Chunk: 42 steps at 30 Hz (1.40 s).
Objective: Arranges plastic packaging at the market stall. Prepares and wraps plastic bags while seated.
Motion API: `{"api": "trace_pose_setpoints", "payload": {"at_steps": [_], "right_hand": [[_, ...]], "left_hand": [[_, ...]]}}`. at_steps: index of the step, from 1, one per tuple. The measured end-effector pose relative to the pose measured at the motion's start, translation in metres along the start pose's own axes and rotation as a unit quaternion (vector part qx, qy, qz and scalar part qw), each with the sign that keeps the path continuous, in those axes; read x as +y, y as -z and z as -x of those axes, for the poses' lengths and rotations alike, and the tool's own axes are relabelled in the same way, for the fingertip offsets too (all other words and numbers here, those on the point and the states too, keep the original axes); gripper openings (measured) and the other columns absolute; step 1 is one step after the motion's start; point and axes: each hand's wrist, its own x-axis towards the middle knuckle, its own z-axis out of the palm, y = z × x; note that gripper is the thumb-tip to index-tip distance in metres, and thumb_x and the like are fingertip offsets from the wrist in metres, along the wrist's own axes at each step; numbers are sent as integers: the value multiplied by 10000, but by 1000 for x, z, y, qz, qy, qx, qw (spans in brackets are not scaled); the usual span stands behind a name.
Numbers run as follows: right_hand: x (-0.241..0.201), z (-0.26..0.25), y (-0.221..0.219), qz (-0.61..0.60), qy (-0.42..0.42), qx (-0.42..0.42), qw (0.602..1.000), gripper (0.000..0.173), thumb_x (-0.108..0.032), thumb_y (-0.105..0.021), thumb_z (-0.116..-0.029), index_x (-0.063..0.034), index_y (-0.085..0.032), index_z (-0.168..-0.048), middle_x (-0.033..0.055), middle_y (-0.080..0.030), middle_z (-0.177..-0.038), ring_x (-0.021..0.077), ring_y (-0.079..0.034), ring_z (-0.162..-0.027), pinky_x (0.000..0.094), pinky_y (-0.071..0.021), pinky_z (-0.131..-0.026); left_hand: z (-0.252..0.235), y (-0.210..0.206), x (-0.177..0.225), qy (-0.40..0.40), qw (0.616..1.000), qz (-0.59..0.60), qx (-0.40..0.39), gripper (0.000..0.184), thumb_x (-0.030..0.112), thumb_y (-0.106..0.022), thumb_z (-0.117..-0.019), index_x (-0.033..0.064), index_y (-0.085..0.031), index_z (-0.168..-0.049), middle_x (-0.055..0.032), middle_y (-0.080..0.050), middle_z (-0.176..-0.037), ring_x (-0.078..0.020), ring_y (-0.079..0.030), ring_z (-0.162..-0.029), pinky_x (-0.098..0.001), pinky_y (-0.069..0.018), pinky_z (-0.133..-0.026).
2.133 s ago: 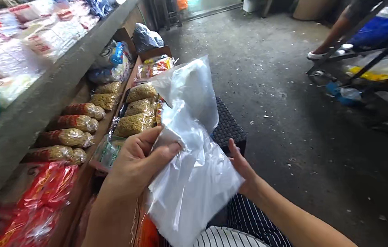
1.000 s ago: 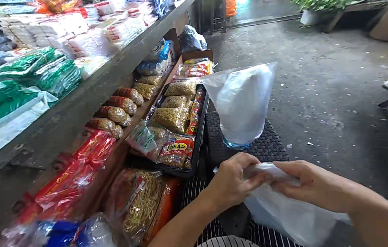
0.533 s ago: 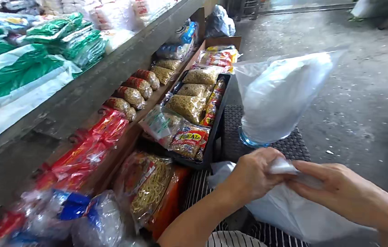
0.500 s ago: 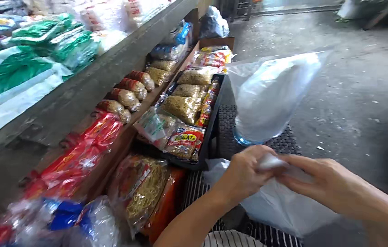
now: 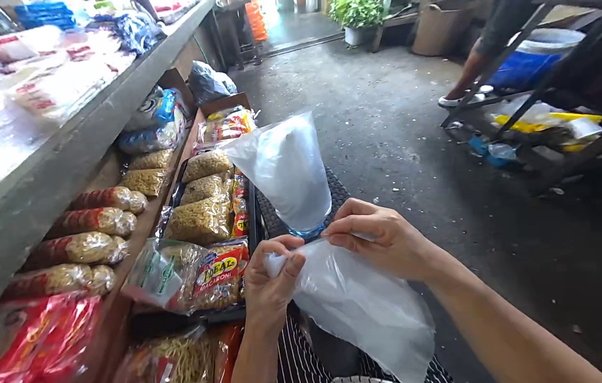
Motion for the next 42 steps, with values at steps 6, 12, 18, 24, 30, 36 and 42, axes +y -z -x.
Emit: {"api": "trace_pose_setpoints", "payload": {"at_steps": [6,12,18,24,30,36,42], "right_hand": [[1,-4,4,42,3,22,999,252,-245,-606,-1021,-29,-729,-974,19,-678,-769,-36,-575,-691,105,-462,-664],[5,-9,8,101,0,35,994,330,-326,-596,-1022,-46,-719,-898,27,-650,-721,10,-575,-663,149,-451,-623],[-4,-19,3,-213,-16,14,977,280,-286,-518,-1077,-73,-666,-973,-76,-707,-867,-43,-654,-825,142,-543,-761],[-5,-28,6,-468,-97,-122,870,176,-314,-539,-1067,-199,-639,-979,-158,-513,-605,-66,-497,-520,117,-441,-513],[4,-39,26,-409,21,-165,897,312,-296,-681,-984,-200,-602,-1270,-125,-684,-884,-67,-614,-718,105,-509,-625],[-2,-85,45,-493,-8,39,869,193,-122,-613,-971,-206,-763,-1059,-64,-734,-963,12,-689,-826,189,-590,-761],[-14,-158,49,-372,-240,176,879,247,51,-446,-981,-32,-663,-1066,-9,-674,-811,25,-602,-595,176,-534,-559]], "left_hand": [[-9,-10,3,13,999,-41,18,64,233,-753,-918,215,-761,-979,91,-739,-895,15,-685,-788,-173,-583,-722],[-17,-12,8,26,999,-12,-18,101,203,-772,-895,181,-730,-985,59,-731,-876,4,-683,-767,-172,-580,-709],[-23,13,4,84,978,-69,-178,128,326,-661,-985,245,-757,-961,158,-700,-783,92,-618,-670,-107,-523,-628],[-42,31,21,7,983,-29,-183,220,353,-606,-1010,253,-801,-1003,112,-762,-1045,21,-692,-965,-172,-559,-871],[-50,57,40,-24,974,63,-217,213,386,-624,-991,253,-780,-1048,111,-761,-1031,26,-695,-941,-147,-552,-833],[-85,50,62,27,998,-24,-44,124,274,-624,-987,244,-740,-954,112,-741,-867,34,-683,-789,-148,-564,-732],[-179,20,81,114,924,-349,108,75,96,-649,-988,41,-624,-1032,8,-601,-788,-24,-557,-666,-221,-499,-647]]}}
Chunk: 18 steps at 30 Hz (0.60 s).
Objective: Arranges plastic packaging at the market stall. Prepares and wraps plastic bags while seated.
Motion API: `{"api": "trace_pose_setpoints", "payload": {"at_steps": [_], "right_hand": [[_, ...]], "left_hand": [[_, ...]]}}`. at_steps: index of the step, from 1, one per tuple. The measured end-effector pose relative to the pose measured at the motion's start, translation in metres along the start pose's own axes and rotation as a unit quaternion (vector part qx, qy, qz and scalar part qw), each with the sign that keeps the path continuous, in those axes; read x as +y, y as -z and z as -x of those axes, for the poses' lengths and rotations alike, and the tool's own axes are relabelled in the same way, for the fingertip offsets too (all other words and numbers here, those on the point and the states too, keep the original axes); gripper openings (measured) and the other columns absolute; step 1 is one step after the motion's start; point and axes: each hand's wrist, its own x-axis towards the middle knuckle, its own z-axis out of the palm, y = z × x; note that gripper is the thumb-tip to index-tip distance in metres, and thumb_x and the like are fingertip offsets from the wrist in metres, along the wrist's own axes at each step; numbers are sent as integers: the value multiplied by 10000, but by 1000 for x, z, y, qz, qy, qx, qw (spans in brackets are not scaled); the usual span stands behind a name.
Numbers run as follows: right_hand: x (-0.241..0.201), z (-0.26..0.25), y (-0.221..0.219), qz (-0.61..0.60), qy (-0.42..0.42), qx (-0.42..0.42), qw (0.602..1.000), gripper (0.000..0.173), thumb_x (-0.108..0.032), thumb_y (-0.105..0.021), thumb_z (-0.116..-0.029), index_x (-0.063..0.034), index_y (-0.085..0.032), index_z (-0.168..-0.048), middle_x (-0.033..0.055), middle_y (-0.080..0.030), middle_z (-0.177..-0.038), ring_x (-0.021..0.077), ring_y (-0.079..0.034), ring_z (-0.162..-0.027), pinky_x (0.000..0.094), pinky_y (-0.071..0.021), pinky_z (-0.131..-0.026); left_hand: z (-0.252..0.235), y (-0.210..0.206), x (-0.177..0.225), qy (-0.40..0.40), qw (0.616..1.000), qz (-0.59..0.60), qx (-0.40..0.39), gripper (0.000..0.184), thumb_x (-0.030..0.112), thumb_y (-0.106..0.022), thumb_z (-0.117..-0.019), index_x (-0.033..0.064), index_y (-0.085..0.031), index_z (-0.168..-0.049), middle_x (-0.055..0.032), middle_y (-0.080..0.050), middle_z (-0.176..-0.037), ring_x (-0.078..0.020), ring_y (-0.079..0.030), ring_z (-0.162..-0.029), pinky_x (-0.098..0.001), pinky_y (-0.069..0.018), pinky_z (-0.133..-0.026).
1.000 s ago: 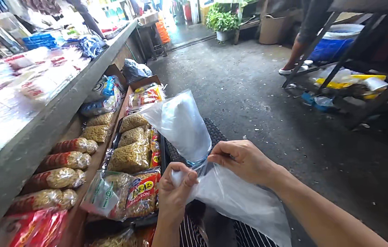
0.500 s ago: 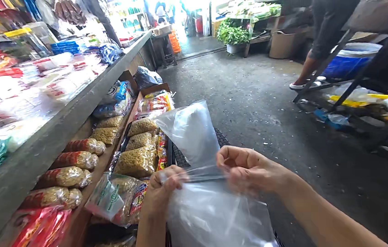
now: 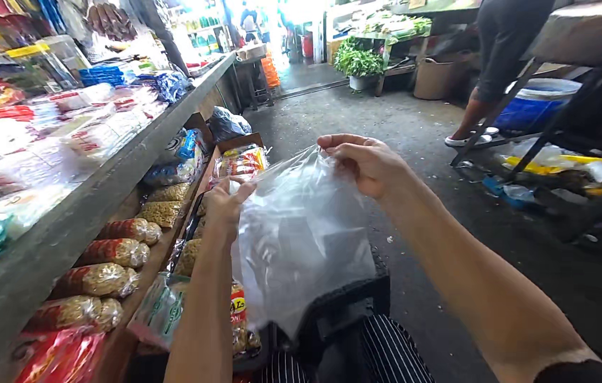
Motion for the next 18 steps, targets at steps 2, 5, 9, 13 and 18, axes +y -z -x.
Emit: {"api": "trace_pose_setpoints", "payload": {"at_steps": [2,5,9,13,18], "right_hand": [[14,-14,5,36,-33,27,998,220,1,-455,-1015,-4,-637,-1138,11,-638,-818,30,-562,-568,180,-512,-545],[39,-18,19,82,-89,28,992,222,-54,-452,-1048,0,-626,-1176,24,-622,-784,62,-577,-583,217,-525,-569],[60,-9,33,93,-165,34,981,154,5,-464,-1044,10,-590,-1132,28,-588,-757,106,-606,-614,260,-562,-624],[72,-1,44,131,-175,36,975,130,25,-519,-1021,7,-593,-1126,55,-608,-811,118,-614,-641,263,-555,-617],[71,-7,45,209,-155,29,965,157,36,-555,-1006,39,-610,-1153,91,-623,-888,113,-620,-665,257,-552,-623]], "left_hand": [[-22,-7,-9,-11,993,-117,-2,210,148,-709,-959,-27,-655,-1062,-125,-628,-879,-171,-567,-765,-390,-488,-746],[-33,-19,-29,27,982,-183,-45,234,146,-701,-967,-42,-690,-1105,-193,-686,-980,-247,-638,-882,-460,-505,-860],[-25,-35,-97,63,988,-104,-99,250,40,-503,-1048,-123,-610,-1204,-199,-659,-1096,-130,-612,-956,-279,-483,-904],[29,-54,-113,267,960,79,-24,200,-12,-515,-1018,-100,-542,-1196,-182,-600,-1039,-205,-578,-876,-373,-510,-792],[26,-60,-98,259,963,63,-35,115,-42,-587,-973,-48,-573,-1088,-103,-596,-915,-147,-578,-785,-335,-517,-729]]}}
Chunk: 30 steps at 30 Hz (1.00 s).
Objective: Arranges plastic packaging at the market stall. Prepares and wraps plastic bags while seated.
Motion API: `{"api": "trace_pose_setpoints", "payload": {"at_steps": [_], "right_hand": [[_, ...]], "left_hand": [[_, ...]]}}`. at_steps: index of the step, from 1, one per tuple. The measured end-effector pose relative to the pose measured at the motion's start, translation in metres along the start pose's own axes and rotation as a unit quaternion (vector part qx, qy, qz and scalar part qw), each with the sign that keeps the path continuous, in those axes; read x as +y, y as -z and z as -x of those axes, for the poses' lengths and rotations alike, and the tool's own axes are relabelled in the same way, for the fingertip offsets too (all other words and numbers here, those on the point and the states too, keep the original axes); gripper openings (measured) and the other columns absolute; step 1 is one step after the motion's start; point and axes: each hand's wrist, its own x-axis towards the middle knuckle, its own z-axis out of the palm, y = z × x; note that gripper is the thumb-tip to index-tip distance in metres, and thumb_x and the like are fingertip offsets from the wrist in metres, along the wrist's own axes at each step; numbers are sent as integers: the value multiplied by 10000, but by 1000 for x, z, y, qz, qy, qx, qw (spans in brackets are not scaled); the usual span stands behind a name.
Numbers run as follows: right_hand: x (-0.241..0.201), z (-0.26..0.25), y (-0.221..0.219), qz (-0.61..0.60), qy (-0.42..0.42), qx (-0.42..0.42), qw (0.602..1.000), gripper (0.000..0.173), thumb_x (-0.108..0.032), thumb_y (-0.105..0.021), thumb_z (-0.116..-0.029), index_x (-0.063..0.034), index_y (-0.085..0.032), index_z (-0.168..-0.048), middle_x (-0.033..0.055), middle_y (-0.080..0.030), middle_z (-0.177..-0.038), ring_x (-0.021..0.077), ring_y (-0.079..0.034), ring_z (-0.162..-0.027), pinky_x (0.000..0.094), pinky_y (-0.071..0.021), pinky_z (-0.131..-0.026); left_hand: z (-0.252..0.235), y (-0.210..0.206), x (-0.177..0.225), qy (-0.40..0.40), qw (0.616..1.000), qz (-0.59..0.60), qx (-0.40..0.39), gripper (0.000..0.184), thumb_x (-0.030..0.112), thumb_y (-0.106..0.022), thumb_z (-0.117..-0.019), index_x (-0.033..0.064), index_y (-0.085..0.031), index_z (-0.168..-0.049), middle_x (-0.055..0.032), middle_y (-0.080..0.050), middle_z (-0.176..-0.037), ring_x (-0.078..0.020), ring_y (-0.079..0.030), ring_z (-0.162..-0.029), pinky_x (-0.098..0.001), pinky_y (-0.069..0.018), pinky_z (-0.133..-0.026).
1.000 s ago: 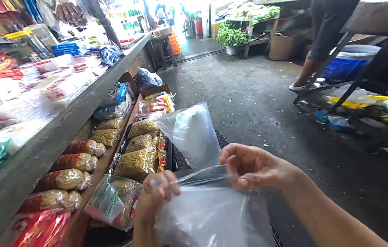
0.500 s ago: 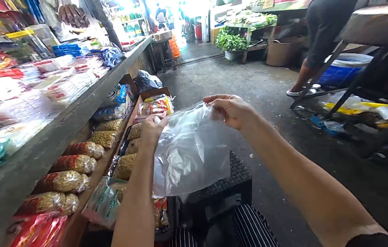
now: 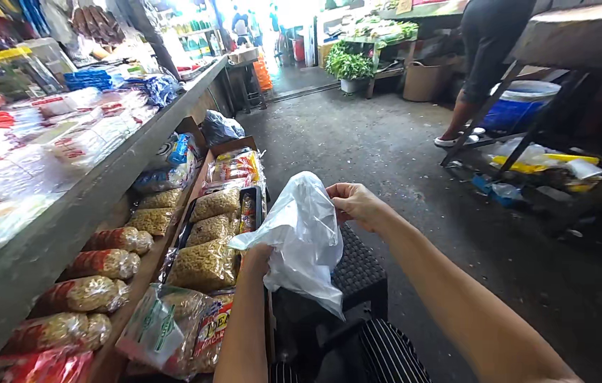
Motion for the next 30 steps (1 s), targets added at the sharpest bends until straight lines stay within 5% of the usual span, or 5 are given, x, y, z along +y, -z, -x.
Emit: {"api": "trace_pose_setpoints", "payload": {"at_steps": [6,14,20,25,30], "right_hand": [[-16,-15,1,105,41,-31,993,223,29,-569,-1001,44,-610,-1219,118,-626,-972,117,-619,-698,269,-553,-650],[67,-30,6,231,-52,-65,969,289,-54,-615,-986,33,-597,-1261,176,-652,-992,219,-622,-757,401,-534,-729],[105,-14,5,17,-67,-44,997,198,-42,-564,-1026,17,-588,-1214,66,-612,-878,94,-574,-662,254,-506,-622],[112,5,18,-207,-38,-87,974,344,45,-541,-972,-3,-509,-1312,67,-658,-1025,148,-682,-851,329,-596,-797],[114,8,2,-1,1,-51,999,461,110,-588,-868,49,-511,-1318,113,-632,-1047,140,-631,-863,316,-547,-781]], "left_hand": [[-3,7,38,-4,962,-273,-28,342,37,-623,-999,-140,-563,-1285,-296,-581,-1326,-347,-555,-1242,-468,-400,-1082],[-2,-5,-9,12,989,-129,-69,211,32,-485,-1051,-89,-563,-1205,-171,-602,-1056,-199,-571,-918,-391,-492,-852],[-51,3,-94,-18,974,148,-171,239,93,-368,-1094,-68,-515,-1193,-94,-627,-904,-118,-618,-775,-330,-542,-730],[6,13,-99,0,947,283,-153,319,124,-304,-1082,108,-609,-990,-22,-728,-779,-109,-718,-705,-304,-617,-641],[29,-6,-99,1,967,230,-111,280,119,-296,-1092,94,-574,-1072,-2,-692,-817,-75,-680,-733,-277,-590,-661]]}}
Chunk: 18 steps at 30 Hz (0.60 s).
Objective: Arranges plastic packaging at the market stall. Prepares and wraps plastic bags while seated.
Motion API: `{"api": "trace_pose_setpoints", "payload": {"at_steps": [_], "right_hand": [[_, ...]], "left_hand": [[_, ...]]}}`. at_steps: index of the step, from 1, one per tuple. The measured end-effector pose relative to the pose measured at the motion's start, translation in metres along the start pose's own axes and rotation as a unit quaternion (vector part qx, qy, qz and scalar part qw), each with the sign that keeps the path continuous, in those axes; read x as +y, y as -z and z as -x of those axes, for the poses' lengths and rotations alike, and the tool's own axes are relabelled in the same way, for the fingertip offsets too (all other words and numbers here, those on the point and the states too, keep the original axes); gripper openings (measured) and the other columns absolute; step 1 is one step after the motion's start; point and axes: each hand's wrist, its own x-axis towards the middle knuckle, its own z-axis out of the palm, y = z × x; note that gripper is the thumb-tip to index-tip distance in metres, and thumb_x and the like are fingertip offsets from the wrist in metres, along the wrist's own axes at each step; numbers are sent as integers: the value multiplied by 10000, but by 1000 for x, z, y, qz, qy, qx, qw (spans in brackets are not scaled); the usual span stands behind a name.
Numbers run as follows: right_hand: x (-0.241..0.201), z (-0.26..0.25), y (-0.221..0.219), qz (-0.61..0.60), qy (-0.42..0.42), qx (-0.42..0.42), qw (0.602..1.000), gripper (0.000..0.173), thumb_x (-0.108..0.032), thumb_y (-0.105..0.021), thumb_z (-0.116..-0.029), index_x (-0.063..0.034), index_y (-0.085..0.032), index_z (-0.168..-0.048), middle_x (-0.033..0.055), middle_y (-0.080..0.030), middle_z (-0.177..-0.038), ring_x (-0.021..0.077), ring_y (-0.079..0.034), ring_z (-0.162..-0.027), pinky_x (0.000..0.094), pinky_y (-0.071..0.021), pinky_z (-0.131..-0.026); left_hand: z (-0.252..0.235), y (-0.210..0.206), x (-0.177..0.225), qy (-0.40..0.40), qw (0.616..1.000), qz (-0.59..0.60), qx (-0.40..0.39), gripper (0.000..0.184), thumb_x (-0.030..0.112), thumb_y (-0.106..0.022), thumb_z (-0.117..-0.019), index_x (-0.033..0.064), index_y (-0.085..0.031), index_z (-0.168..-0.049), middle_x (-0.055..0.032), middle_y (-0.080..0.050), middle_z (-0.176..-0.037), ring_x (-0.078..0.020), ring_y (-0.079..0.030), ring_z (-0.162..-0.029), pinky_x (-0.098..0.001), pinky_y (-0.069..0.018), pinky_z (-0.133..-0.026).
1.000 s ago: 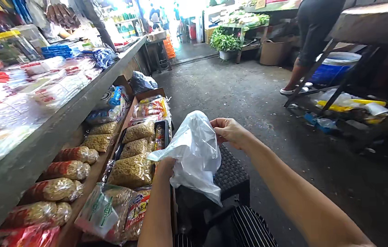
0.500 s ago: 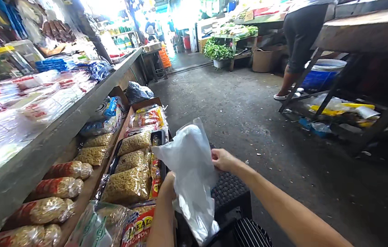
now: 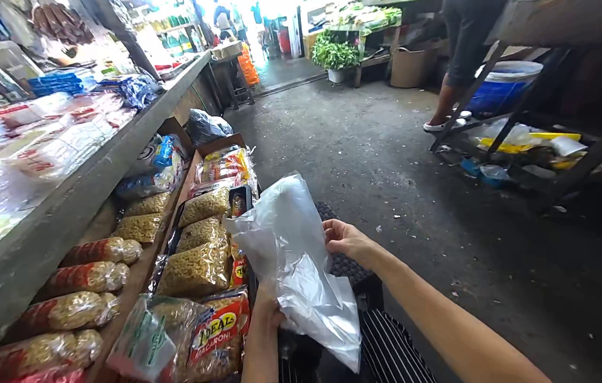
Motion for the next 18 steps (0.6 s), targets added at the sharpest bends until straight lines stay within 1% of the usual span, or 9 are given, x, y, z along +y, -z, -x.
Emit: {"api": "trace_pose_setpoints", "payload": {"at_steps": [2,3,6,8,11,13,14,16,18], "right_hand": [[-1,-4,-3,70,-6,20,997,480,106,-576,-882,53,-505,-1353,159,-640,-1092,184,-643,-914,359,-544,-829],[0,-5,-5,79,-10,30,996,475,101,-572,-890,48,-505,-1358,166,-640,-1107,194,-646,-930,368,-542,-842],[5,1,-5,12,-1,45,999,433,83,-569,-893,55,-520,-1323,144,-630,-1086,164,-641,-894,327,-555,-804],[11,4,-6,-5,6,54,999,399,82,-593,-889,67,-539,-1284,123,-628,-1041,136,-625,-861,296,-540,-785],[15,4,-6,69,16,63,995,387,47,-624,-899,57,-557,-1280,118,-644,-1018,129,-626,-852,289,-532,-790],[11,4,0,136,-1,64,989,383,3,-634,-922,44,-560,-1295,141,-650,-1037,173,-635,-875,339,-530,-820],[8,6,5,172,-25,56,983,360,-40,-632,-955,44,-563,-1298,167,-652,-1062,214,-643,-900,382,-529,-849],[-1,15,15,237,-73,6,969,302,-147,-585,-1029,51,-599,-1256,199,-663,-1075,254,-666,-918,432,-534,-888],[-8,27,19,261,-58,-81,960,329,-241,-542,-1070,50,-650,-1179,165,-681,-982,194,-651,-845,394,-531,-839]], "left_hand": [[1,-11,6,-40,999,-17,11,297,202,-329,-1110,58,-555,-1236,-24,-667,-958,-70,-651,-845,-274,-571,-752],[6,-14,10,-54,998,-7,8,319,208,-306,-1115,48,-530,-1274,-29,-638,-997,-68,-623,-878,-271,-547,-786],[10,-2,-5,-22,997,72,-4,334,105,-251,-1089,120,-579,-1027,15,-719,-786,-59,-703,-706,-258,-604,-638],[3,8,-22,-6,998,63,-13,288,-3,-316,-1051,96,-585,-1027,-3,-725,-789,-80,-712,-709,-279,-612,-649],[-5,6,-32,-30,998,-32,40,255,-120,-427,-963,-4,-562,-1146,-16,-683,-854,-70,-673,-752,-274,-587,-701],[-9,5,-28,-41,991,-119,54,213,-122,-511,-923,-21,-601,-1087,-13,-682,-823,-47,-663,-721,-244,-579,-683],[-7,7,-24,-32,982,-181,44,191,-108,-550,-919,-31,-618,-1081,-24,-678,-835,-44,-651,-732,-239,-564,-699],[3,13,-15,4,959,-282,-14,238,-96,-578,-932,-71,-626,-1164,-88,-685,-945,-80,-642,-825,-283,-545,-797],[21,13,-5,-9,952,-293,-84,209,-90,-620,-909,-49,-646,-1113,-43,-713,-925,-46,-672,-829,-256,-571,-812]]}}
